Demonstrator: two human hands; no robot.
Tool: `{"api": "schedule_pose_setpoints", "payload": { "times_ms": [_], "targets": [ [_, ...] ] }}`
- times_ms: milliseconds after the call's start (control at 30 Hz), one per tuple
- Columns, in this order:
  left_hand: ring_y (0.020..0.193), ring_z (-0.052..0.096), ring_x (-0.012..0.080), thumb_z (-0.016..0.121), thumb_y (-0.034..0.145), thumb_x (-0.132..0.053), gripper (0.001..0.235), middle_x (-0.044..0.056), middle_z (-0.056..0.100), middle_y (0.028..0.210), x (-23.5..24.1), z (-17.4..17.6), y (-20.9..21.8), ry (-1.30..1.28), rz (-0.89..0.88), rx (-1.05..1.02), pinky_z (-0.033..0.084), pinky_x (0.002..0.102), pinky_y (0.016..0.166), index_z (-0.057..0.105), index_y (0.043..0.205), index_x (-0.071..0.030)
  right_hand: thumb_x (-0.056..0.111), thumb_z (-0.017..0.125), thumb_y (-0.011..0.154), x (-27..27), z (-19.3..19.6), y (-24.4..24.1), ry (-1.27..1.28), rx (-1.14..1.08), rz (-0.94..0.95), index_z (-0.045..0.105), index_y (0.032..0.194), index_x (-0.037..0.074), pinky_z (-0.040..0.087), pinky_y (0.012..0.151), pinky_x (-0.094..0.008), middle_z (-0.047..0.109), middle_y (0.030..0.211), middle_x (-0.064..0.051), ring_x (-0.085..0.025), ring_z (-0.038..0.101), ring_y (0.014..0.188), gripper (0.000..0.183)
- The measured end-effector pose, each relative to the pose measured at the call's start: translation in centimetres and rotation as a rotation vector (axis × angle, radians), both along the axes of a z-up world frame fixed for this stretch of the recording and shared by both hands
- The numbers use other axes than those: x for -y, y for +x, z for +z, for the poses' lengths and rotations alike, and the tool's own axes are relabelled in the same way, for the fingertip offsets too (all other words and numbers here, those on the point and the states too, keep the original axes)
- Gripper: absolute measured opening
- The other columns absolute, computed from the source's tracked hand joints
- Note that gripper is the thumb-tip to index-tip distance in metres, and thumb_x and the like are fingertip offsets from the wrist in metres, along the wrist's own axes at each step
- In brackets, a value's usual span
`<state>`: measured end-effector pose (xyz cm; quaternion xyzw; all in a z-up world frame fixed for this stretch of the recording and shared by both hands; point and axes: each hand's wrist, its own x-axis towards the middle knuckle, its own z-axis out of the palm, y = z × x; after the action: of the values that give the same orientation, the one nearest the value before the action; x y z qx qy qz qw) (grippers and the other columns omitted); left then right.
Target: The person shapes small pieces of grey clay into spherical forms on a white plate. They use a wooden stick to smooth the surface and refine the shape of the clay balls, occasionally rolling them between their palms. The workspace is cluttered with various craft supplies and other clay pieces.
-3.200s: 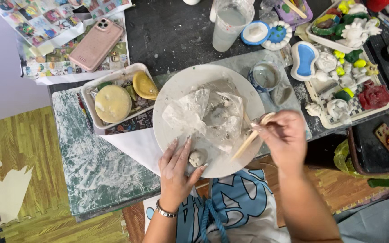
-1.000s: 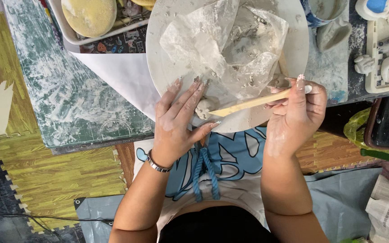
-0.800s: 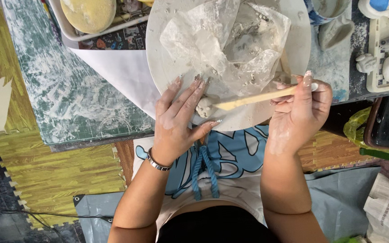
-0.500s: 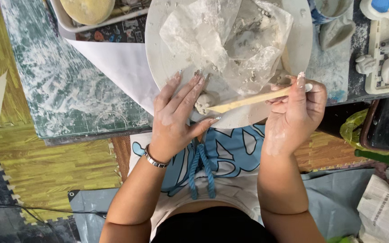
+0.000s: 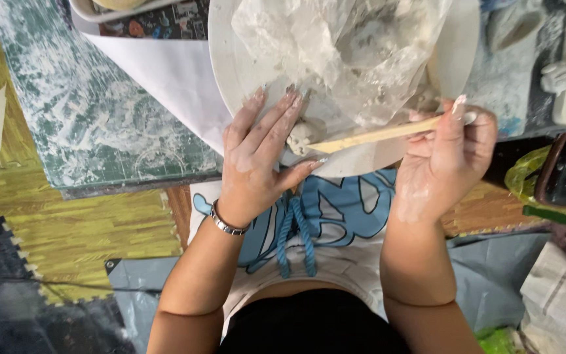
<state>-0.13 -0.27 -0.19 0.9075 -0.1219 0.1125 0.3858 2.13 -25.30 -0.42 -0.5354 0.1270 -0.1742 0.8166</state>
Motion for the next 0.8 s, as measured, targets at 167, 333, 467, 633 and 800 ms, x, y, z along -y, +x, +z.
{"api": "schedule_pose_setpoints", "payload": {
  "times_ms": [167, 333, 467, 633, 800],
  "targets": [
    [0.146, 0.046, 0.0353, 0.085, 0.086, -0.048, 0.079, 0.007, 0.058, 0.150, 0.0, 0.1, 0.2, 0.019, -0.008, -0.017, 0.037, 0.046, 0.121, 0.056, 0.148, -0.009, 0.006, 0.064, 0.116, -0.3, 0.0, 0.3, -0.028, 0.047, 0.000, 0.057, 0.115, -0.001, 0.061, 0.080, -0.034, 0.069, 0.102, -0.015, -0.012, 0.059, 0.061, 0.010],
    [0.148, 0.045, 0.0353, 0.086, 0.087, -0.048, 0.079, 0.007, 0.058, 0.152, -0.2, 0.1, -0.1, 0.026, -0.016, -0.023, 0.037, 0.045, 0.120, 0.056, 0.150, -0.010, 0.006, 0.064, 0.113, -0.3, 0.0, 0.3, -0.016, 0.041, -0.068, 0.058, 0.116, -0.003, 0.057, 0.069, -0.031, 0.066, 0.092, -0.013, -0.016, 0.064, 0.069, 0.011],
    [0.148, 0.044, 0.0352, 0.086, 0.087, -0.047, 0.079, 0.007, 0.058, 0.152, -0.2, 0.2, 0.0, 0.032, -0.013, -0.034, 0.036, 0.045, 0.122, 0.057, 0.150, -0.010, 0.005, 0.065, 0.116, -0.6, 0.1, 0.1, -0.017, 0.072, -0.014, 0.057, 0.113, -0.004, 0.058, 0.075, -0.031, 0.068, 0.097, -0.015, -0.012, 0.055, 0.061, 0.012],
    [0.148, 0.043, 0.0363, 0.087, 0.088, -0.047, 0.079, 0.007, 0.058, 0.152, 0.0, 0.0, -0.1, 0.044, -0.002, -0.026, 0.033, 0.045, 0.124, 0.057, 0.150, -0.009, 0.004, 0.063, 0.115, -0.9, 0.0, 0.0, -0.017, 0.015, -0.056, 0.055, 0.114, -0.001, 0.056, 0.071, -0.030, 0.068, 0.097, -0.015, -0.015, 0.060, 0.068, 0.009],
    [0.148, 0.043, 0.0379, 0.088, 0.086, -0.046, 0.079, 0.009, 0.059, 0.151, 0.1, -0.2, -0.2, 0.038, -0.009, -0.019, 0.031, 0.046, 0.124, 0.057, 0.148, -0.007, 0.006, 0.063, 0.112, -0.7, 0.3, 0.5, -0.036, 0.065, -0.038, 0.057, 0.113, 0.000, 0.057, 0.073, -0.029, 0.063, 0.088, -0.010, -0.009, 0.054, 0.058, 0.008]
  ]
}}
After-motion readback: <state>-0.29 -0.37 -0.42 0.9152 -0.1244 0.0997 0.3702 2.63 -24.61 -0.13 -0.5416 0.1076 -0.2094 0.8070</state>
